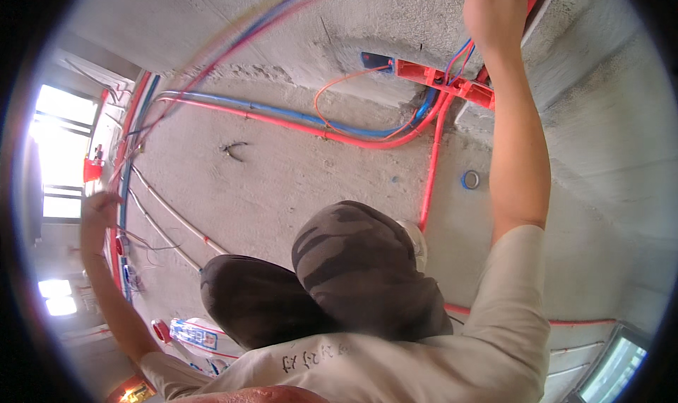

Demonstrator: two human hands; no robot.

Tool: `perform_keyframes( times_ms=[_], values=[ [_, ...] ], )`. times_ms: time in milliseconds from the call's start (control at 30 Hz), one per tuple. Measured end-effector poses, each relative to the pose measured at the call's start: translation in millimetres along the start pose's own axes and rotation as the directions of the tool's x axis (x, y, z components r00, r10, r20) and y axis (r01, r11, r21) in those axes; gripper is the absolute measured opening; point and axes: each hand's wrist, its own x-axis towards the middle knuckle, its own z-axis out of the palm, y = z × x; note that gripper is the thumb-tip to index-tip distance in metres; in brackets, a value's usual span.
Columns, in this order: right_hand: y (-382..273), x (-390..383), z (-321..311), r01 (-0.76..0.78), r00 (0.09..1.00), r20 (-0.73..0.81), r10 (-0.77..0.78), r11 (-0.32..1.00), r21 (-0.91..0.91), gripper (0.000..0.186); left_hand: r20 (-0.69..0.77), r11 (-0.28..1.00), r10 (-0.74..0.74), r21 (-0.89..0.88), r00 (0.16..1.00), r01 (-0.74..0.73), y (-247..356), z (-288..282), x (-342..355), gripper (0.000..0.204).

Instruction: The person walks through a construction site and kneels to work on electrical wiring. They pull colored wires from conduits, twist them together, and wrap the connections with blue electrical tape.

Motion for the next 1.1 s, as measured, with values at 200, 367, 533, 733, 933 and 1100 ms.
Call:
perform_keyframes(
  times_ms=[200, 367, 533, 733, 933, 1100],
  values=[
    [82, -95, 53, -0.126, 0.962, 0.210, 0.175, 0.966, -0.225, 0.020, -0.417, 0.916, 0.373, 0.308, 0.829, -0.257, 24, 14, 27, 0.017],
    [3, -54, 70, -0.024, 0.970, 0.242, 0.028, 1.000, -0.019, 0.040, -0.432, 0.749, 0.650, 0.503, 0.625, -0.432, 119, -8, 61, 0.017],
    [-51, 45, 7, 0.092, 0.994, 0.025, -0.103, 0.958, 0.272, 0.038, -0.366, 0.766, 0.610, 0.500, 0.703, -0.404, 120, -27, 33, 0.018],
    [22, 11, -15, 0.243, 0.966, -0.087, -0.243, 0.970, -0.007, 0.049, -0.027, 0.992, -0.034, -0.120, 0.999, 0.030, 30, -8, -15, 0.016],
    [57, -94, 70, -0.004, 0.950, 0.299, 0.094, 0.957, -0.289, 0.043, -0.490, 0.885, 0.462, 0.302, 0.739, -0.353, 49, -10, 21, 0.018],
    [-16, -35, 59, 0.167, 0.986, 0.012, -0.168, 0.983, 0.077, 0.053, -0.376, 0.810, 0.570, 0.405, 0.730, -0.424, 116, 8, 32, 0.021]
  ],
)
